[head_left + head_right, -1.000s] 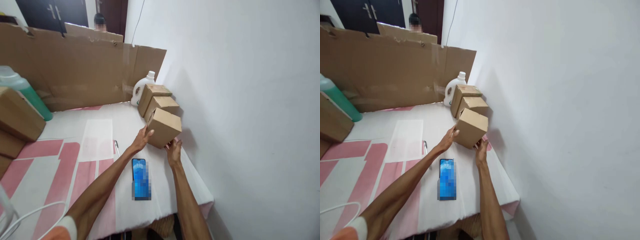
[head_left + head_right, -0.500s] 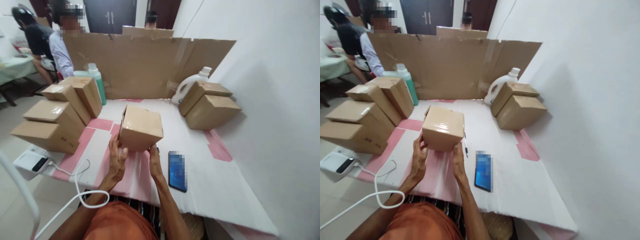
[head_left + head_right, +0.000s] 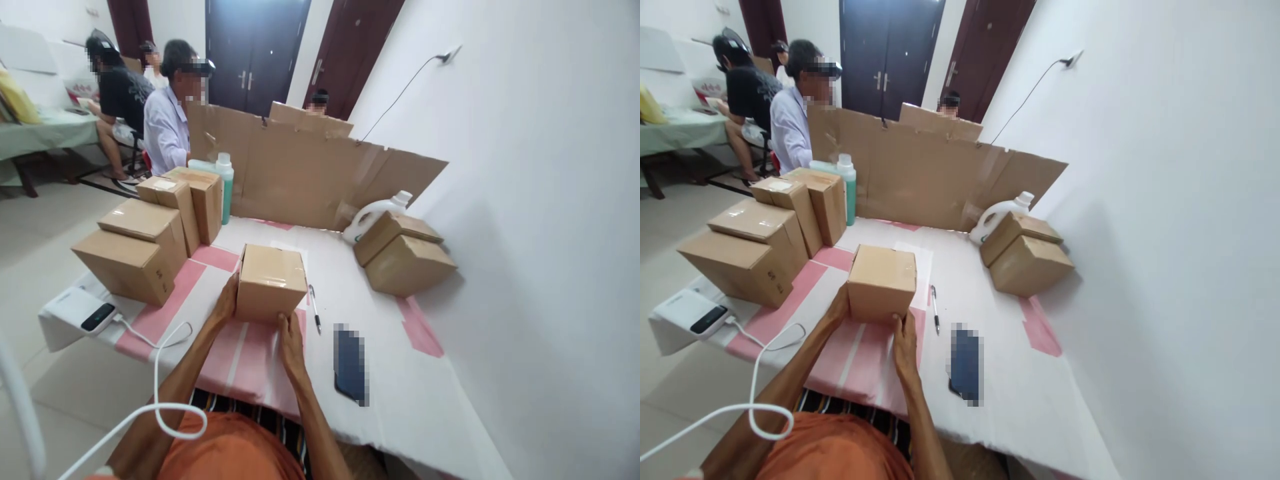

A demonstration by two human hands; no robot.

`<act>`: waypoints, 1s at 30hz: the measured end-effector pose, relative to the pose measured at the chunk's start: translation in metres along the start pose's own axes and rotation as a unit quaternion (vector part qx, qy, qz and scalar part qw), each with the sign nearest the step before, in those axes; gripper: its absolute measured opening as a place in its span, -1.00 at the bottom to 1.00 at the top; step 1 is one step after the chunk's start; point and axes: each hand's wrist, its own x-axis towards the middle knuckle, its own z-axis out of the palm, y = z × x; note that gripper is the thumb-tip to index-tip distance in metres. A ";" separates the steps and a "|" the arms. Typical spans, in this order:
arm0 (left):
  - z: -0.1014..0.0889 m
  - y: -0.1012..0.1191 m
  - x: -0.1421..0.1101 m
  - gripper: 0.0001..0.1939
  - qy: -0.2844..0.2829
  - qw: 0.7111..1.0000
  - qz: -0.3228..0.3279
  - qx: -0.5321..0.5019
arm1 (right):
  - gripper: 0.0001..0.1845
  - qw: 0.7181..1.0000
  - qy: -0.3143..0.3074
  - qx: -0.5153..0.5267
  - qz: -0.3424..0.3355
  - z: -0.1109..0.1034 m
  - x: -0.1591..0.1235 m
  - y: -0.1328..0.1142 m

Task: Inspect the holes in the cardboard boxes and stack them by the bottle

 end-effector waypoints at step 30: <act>0.035 0.008 0.035 -0.12 -0.069 0.996 -0.051 0.018 | 0.32 0.997 0.076 -0.021 0.019 0.000 -0.084 0.014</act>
